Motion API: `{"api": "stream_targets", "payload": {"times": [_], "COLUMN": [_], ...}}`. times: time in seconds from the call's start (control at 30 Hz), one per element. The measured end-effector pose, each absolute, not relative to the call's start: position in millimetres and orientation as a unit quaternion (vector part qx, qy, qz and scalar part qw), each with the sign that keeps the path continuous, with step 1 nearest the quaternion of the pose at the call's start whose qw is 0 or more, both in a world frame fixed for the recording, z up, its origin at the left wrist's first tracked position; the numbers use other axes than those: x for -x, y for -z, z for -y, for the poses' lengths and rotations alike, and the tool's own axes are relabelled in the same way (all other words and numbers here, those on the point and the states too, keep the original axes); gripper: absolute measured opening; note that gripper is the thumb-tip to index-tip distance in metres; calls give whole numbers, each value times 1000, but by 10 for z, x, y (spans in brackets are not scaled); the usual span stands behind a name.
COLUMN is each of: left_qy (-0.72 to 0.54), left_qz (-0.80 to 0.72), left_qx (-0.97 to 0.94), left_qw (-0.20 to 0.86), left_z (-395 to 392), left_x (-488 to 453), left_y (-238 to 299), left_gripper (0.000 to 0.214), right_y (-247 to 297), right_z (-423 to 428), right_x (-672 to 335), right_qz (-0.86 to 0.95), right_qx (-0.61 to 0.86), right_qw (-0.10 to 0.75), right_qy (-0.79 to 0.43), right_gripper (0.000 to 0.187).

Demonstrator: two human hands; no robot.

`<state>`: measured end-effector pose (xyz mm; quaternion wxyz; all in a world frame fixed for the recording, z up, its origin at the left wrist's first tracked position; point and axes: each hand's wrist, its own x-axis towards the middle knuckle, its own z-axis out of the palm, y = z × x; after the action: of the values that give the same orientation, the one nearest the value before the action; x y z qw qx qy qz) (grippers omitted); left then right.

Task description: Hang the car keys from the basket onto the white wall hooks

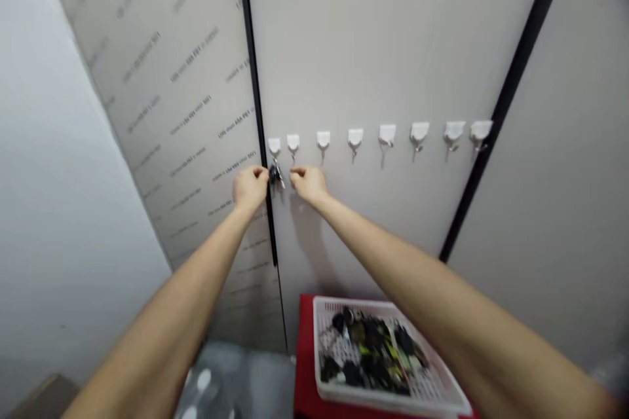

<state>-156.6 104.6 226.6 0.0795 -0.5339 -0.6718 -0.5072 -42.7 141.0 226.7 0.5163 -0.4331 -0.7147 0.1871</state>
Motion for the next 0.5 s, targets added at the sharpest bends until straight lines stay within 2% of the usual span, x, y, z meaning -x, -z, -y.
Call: {"api": "stream_targets", "payload": {"times": [0.1, 0.2, 0.37, 0.5], "left_qy": [555, 536, 331, 165], "left_qz": [621, 601, 609, 633], "left_qx": [551, 593, 715, 750], "left_qw": [61, 10, -89, -99], "left_z": [-874, -656, -422, -371], "left_x": [1437, 1204, 731, 432], "left_y": [-1969, -1530, -705, -277], "left_gripper": [23, 21, 18, 19], "right_y": [-1994, -1553, -770, -434], "right_z": [-1340, -1181, -875, -720], "right_x": [189, -134, -644, -886], "right_qz": [730, 765, 818, 845], "right_qx": [415, 420, 467, 487], "right_qw": [507, 439, 254, 154], "right_qy": [-192, -211, -219, -161], "right_gripper": [20, 18, 23, 24]}}
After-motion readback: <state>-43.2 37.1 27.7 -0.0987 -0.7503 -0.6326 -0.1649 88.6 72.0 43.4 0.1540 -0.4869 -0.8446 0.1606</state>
